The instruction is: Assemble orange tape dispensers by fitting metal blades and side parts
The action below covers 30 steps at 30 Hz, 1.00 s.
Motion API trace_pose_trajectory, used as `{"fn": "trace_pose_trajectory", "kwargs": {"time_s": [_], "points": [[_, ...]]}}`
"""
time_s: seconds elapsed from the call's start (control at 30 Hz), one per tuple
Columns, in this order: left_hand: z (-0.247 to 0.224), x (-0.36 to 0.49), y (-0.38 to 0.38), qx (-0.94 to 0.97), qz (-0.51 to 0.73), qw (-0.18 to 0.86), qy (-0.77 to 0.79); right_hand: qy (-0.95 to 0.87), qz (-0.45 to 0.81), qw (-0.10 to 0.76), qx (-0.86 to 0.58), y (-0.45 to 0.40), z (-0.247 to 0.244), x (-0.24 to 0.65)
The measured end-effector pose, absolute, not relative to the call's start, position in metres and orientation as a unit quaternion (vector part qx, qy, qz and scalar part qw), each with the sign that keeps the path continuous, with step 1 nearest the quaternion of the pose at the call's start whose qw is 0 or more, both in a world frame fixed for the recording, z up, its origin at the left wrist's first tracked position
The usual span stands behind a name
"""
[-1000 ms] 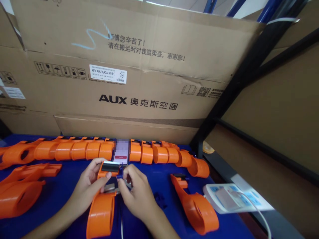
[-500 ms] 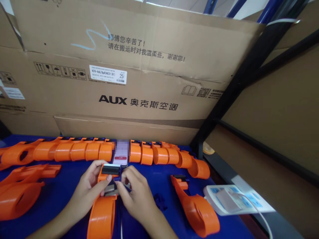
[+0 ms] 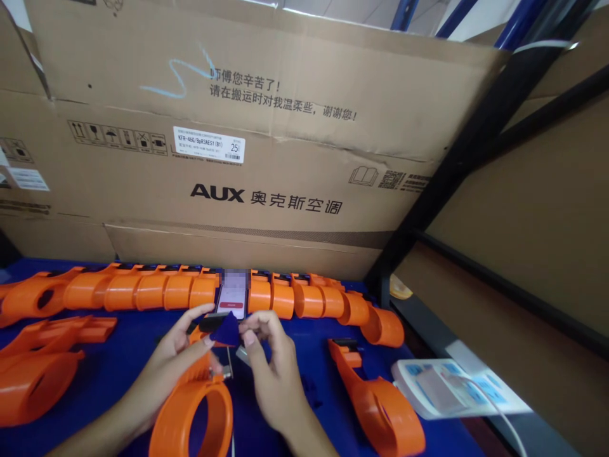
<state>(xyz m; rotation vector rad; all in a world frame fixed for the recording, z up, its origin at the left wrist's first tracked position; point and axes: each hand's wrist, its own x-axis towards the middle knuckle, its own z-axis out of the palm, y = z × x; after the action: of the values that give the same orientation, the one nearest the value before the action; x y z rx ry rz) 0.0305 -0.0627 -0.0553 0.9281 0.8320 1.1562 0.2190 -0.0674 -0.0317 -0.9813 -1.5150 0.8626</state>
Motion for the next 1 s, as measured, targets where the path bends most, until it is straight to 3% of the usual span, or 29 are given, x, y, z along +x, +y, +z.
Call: {"fn": "trace_pose_trajectory", "kwargs": {"time_s": [0.17,0.3,0.6,0.8,1.0], "points": [[-0.054,0.033,-0.064,0.383,0.459,0.724,0.344,-0.558,0.545,0.499,-0.378,-0.064,-0.032,0.219],[-0.058,0.034,-0.062,0.418,0.432,0.729,0.328,-0.559,0.590,0.472,-0.342,-0.060,-0.035,0.222],[-0.046,0.031,-0.075,0.435,0.452,0.736,0.253,-0.574,0.558,0.479,-0.360,-0.063,-0.038,0.218],[-0.054,0.030,-0.068,0.454,0.479,0.656,0.365,-0.619,0.513,0.469,-0.366,-0.063,-0.038,0.215],[-0.063,0.029,-0.058,0.504,0.468,0.630,0.359,-0.624,0.501,0.476,-0.364,-0.065,-0.038,0.215]]}}
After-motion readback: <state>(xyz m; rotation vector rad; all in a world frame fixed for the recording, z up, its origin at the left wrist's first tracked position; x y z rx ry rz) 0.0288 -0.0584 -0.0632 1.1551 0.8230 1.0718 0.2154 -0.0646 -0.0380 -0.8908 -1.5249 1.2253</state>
